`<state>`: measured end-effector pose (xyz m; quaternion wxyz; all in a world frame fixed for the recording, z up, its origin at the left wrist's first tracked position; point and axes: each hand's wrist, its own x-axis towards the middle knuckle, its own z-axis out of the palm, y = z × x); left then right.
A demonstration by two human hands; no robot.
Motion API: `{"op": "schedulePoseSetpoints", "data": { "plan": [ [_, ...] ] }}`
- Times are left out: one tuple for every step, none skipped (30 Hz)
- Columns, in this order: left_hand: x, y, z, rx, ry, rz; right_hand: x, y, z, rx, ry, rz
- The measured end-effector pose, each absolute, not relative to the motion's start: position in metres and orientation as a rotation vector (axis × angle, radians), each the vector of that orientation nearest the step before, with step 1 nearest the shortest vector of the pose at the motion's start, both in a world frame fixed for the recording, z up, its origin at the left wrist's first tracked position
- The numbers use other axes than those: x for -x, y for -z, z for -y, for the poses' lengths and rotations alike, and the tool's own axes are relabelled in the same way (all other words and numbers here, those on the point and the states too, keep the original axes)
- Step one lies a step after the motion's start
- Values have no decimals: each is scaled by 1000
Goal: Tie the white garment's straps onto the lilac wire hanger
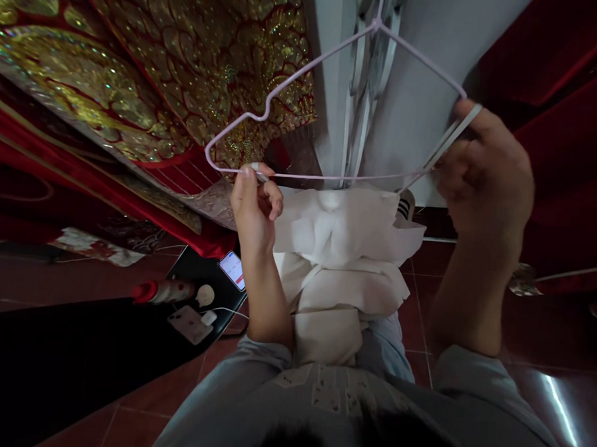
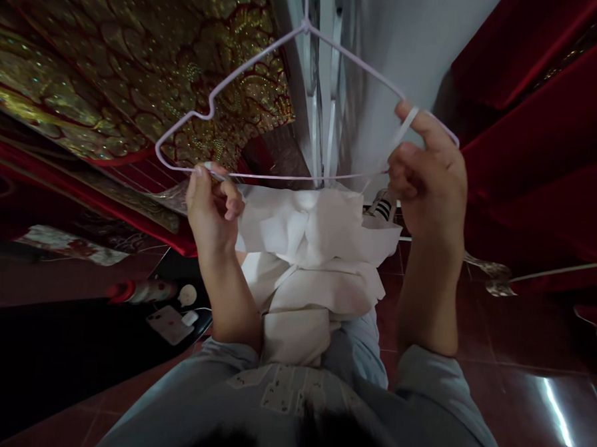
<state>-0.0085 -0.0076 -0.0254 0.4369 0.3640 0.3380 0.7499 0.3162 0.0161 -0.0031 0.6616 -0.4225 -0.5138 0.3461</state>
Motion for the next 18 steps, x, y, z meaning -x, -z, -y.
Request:
{"op": "schedulePoseSetpoints", "data": {
  "plan": [
    [9,26,7,-916,-1872,-837,-321,6,-23,903,-754,1131],
    [9,27,7,-926,-1873,-837,-326,12,-30,857,-693,1091],
    [10,27,7,-937,-1870,-836,-331,22,-36,827,-605,1052],
    [10,27,7,-946,-1866,-832,-335,33,-41,807,-490,1008],
    [11,27,7,-951,-1860,-819,-336,45,-44,803,-373,978],
    [11,27,7,-957,-1850,-798,-336,56,-44,802,-272,961],
    [11,27,7,-959,-1844,-775,-334,66,-42,807,-194,958],
    [11,26,8,-953,-1847,-760,-329,74,-38,818,-152,981],
    [10,25,8,-941,-1852,-762,-324,79,-34,828,-141,1014],
    [10,24,8,-926,-1855,-779,-318,82,-30,838,-155,1050],
    [9,24,8,-911,-1857,-809,-314,83,-28,844,-180,1077],
    [8,23,8,-893,-1860,-845,-313,83,-29,837,-200,1082],
    [7,23,8,-878,-1862,-878,-314,81,-31,808,-206,1056],
    [7,23,8,-871,-1852,-904,-319,80,-35,757,-201,1012],
    [6,23,7,-866,-1841,-922,-326,79,-40,696,-193,964],
    [7,24,7,-862,-1827,-933,-334,77,-44,636,-191,924],
    [7,26,7,-859,-1810,-941,-341,76,-46,589,-201,901],
    [8,27,6,-856,-1792,-946,-346,74,-45,562,-221,895]
  ]
}}
